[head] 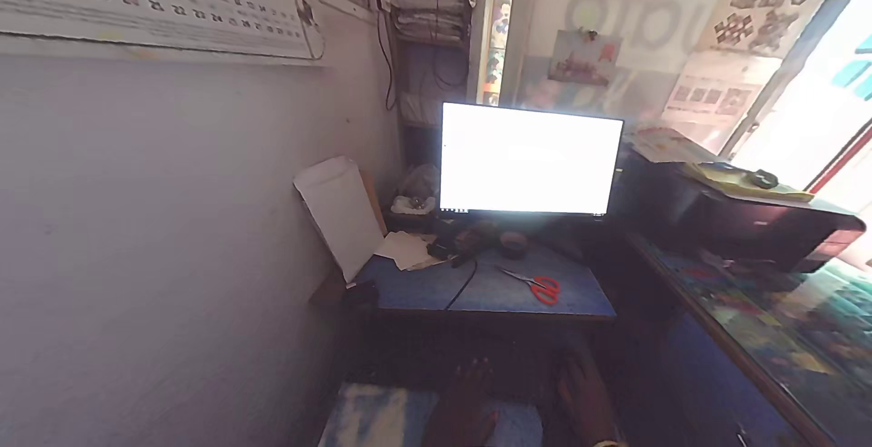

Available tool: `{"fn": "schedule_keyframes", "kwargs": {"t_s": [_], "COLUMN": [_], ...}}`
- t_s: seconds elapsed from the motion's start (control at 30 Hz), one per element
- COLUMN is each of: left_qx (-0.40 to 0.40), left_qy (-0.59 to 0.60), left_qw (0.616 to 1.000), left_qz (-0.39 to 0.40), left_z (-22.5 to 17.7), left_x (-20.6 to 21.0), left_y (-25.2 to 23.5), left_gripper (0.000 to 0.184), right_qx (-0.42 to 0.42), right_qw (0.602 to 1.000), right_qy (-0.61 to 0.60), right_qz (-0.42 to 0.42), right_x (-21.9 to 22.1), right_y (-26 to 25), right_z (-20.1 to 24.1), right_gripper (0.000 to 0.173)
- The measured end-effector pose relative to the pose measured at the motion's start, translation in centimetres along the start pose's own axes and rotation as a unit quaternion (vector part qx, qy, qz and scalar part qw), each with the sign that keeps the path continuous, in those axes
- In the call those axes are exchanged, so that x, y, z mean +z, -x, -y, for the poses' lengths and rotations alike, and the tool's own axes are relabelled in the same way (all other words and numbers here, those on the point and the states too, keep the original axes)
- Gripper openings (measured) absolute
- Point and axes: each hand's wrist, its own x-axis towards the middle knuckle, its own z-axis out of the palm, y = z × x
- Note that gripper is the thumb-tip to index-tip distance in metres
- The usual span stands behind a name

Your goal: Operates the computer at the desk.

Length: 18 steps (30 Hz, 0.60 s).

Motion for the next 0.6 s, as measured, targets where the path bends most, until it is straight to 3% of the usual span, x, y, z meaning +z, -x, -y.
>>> {"fn": "schedule_keyframes", "kwargs": {"t_s": [0.47, 0.6], "left_qx": [-0.019, -0.022], "left_qy": [0.001, 0.004], "left_qw": [0.999, 0.999], "left_qz": [0.036, 0.044], "left_z": [0.04, 0.26], "left_x": [0.11, -0.05], "left_y": [-0.24, -0.5], "left_gripper": [0.075, 0.077], "right_qx": [0.026, 0.007], "right_qw": [0.999, 1.0], "right_qy": [0.01, 0.019], "right_qz": [0.031, 0.002], "right_x": [0.04, 0.3], "right_y": [-0.16, -0.5], "right_z": [0.07, -0.01], "right_gripper": [0.048, 0.046]}}
